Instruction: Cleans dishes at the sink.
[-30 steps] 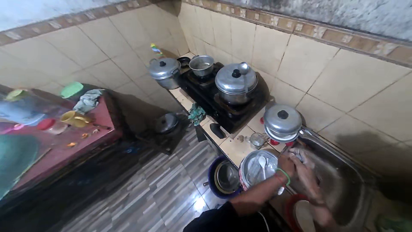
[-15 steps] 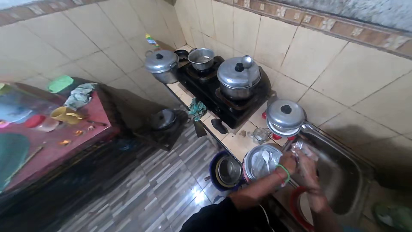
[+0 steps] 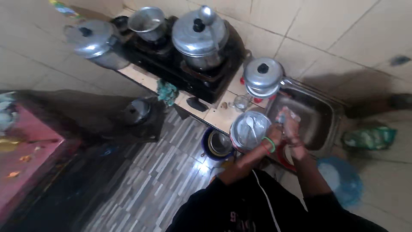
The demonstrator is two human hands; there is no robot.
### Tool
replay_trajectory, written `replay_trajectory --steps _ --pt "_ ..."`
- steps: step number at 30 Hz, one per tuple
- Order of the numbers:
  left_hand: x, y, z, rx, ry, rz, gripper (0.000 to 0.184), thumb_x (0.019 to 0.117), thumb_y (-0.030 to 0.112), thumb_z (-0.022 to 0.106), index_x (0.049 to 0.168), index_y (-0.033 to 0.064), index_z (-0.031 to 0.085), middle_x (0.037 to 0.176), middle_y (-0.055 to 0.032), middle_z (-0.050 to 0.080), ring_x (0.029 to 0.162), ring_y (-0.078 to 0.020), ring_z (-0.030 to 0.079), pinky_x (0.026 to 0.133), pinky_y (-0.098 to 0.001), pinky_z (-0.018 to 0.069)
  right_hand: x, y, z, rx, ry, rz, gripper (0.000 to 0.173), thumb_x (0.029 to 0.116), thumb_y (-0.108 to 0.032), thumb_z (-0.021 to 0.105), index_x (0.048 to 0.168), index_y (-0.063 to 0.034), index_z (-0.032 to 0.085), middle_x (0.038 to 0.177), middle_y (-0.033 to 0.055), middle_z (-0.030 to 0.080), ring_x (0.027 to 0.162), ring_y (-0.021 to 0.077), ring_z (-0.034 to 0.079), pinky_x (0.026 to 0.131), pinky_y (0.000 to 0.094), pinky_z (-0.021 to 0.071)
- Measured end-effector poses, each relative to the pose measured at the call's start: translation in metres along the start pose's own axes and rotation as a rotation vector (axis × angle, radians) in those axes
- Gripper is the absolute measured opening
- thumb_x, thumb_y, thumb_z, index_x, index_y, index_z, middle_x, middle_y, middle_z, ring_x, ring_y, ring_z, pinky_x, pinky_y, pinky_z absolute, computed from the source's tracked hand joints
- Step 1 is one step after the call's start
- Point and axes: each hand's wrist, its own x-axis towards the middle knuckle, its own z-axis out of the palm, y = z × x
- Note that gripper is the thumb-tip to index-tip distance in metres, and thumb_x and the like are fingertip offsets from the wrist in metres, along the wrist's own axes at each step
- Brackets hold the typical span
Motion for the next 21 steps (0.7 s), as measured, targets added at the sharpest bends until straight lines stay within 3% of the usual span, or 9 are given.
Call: replay_trajectory --steps 2,3,8,10,11,14,17,19,21 --pt "0.013 -0.006 0.001 0.032 0.009 0.001 0.036 0.1131 0.019 0.033 0.126 -0.0055 0.057 0.090 -0.0126 0.057 0.070 -0.0161 0.050 0.067 -0.0324 0.0470 -0.003 0.012 -0.008 0.034 -0.119 0.007 0.030 0.1062 -0.015 0.045 0.125 0.0006 0.062 0.093 0.0046 0.069 0.073 0.0078 0.061 0.066 0.0272 0.0529" --pt "0.018 -0.010 0.005 0.038 0.003 0.011 0.036 0.1131 0.019 0.033 0.125 -0.0048 0.057 0.088 -0.0115 0.056 0.068 -0.0155 0.049 0.065 -0.0320 0.0465 -0.001 0.017 -0.013 0.039 -0.126 0.027 0.029 0.1052 -0.017 0.048 0.126 -0.0023 0.063 0.090 0.0030 0.068 0.071 0.0077 0.061 0.064 0.0266 0.0526" --pt "0.011 -0.018 0.017 -0.123 -0.113 -0.046 0.029 0.1119 0.015 0.034 0.098 -0.0004 0.054 0.064 0.0026 0.039 0.048 -0.0049 0.035 0.046 -0.0197 0.0336 -0.006 0.013 -0.027 -0.048 -0.018 0.124 0.053 0.1059 -0.059 0.037 0.092 -0.0135 0.061 0.065 -0.0036 0.053 0.050 0.0055 0.048 0.047 0.0248 0.0437" --pt "0.017 -0.021 0.011 -0.112 -0.080 -0.033 0.031 0.1120 0.017 0.035 0.095 0.0000 0.055 0.063 0.0027 0.039 0.046 -0.0046 0.035 0.045 -0.0195 0.0336 -0.013 0.016 -0.027 0.032 -0.107 0.080 0.036 0.1099 -0.037 0.039 0.116 -0.0092 0.061 0.079 -0.0008 0.060 0.059 0.0058 0.053 0.054 0.0236 0.0476" --pt "0.022 -0.023 0.007 -0.048 -0.038 0.001 0.031 0.1119 0.017 0.036 0.099 -0.0013 0.058 0.067 0.0002 0.043 0.050 -0.0062 0.038 0.048 -0.0217 0.0365 -0.014 0.018 -0.024 0.054 -0.144 0.072 0.032 0.1096 -0.030 0.042 0.126 -0.0083 0.059 0.084 0.0003 0.062 0.063 0.0055 0.054 0.056 0.0229 0.0475" --pt "0.023 -0.025 -0.005 0.190 -0.008 0.038 0.034 0.1118 0.014 0.037 0.116 -0.0085 0.062 0.092 -0.0173 0.061 0.077 -0.0220 0.056 0.076 -0.0393 0.0497 -0.007 0.018 -0.017 -0.017 -0.168 0.085 0.030 0.1082 -0.032 0.047 0.122 -0.0106 0.062 0.084 0.0010 0.061 0.064 0.0070 0.052 0.056 0.0253 0.0460" --pt "0.012 -0.035 -0.027 0.364 -0.030 -0.017 0.039 0.1128 0.017 0.033 0.121 -0.0093 0.061 0.101 -0.0201 0.062 0.085 -0.0236 0.057 0.083 -0.0391 0.0486 0.025 0.016 -0.018 -0.166 -0.136 0.043 0.036 0.1085 -0.039 0.047 0.125 -0.0101 0.063 0.091 0.0068 0.066 0.074 0.0149 0.059 0.067 0.0359 0.0511" --pt "0.006 -0.045 -0.042 0.510 0.024 -0.026 0.039 0.1119 0.015 0.034 0.125 -0.0099 0.061 0.116 -0.0274 0.065 0.106 -0.0347 0.063 0.099 -0.0476 0.0479 0.069 0.009 -0.008 -0.250 -0.017 -0.204 0.036 0.1071 -0.028 0.053 0.119 0.0022 0.067 0.092 0.0130 0.071 0.081 0.0204 0.066 0.079 0.0415 0.0549" --pt "0.006 -0.050 -0.051 0.639 0.067 -0.066 0.037 0.1108 0.011 0.034 0.130 -0.0080 0.059 0.128 -0.0297 0.062 0.123 -0.0413 0.060 0.108 -0.0529 0.0446 0.085 -0.020 0.005 -0.485 0.134 -0.604 0.037 0.1063 -0.022 0.053 0.106 0.0106 0.070 0.091 0.0198 0.072 0.083 0.0246 0.070 0.080 0.0341 0.0570"
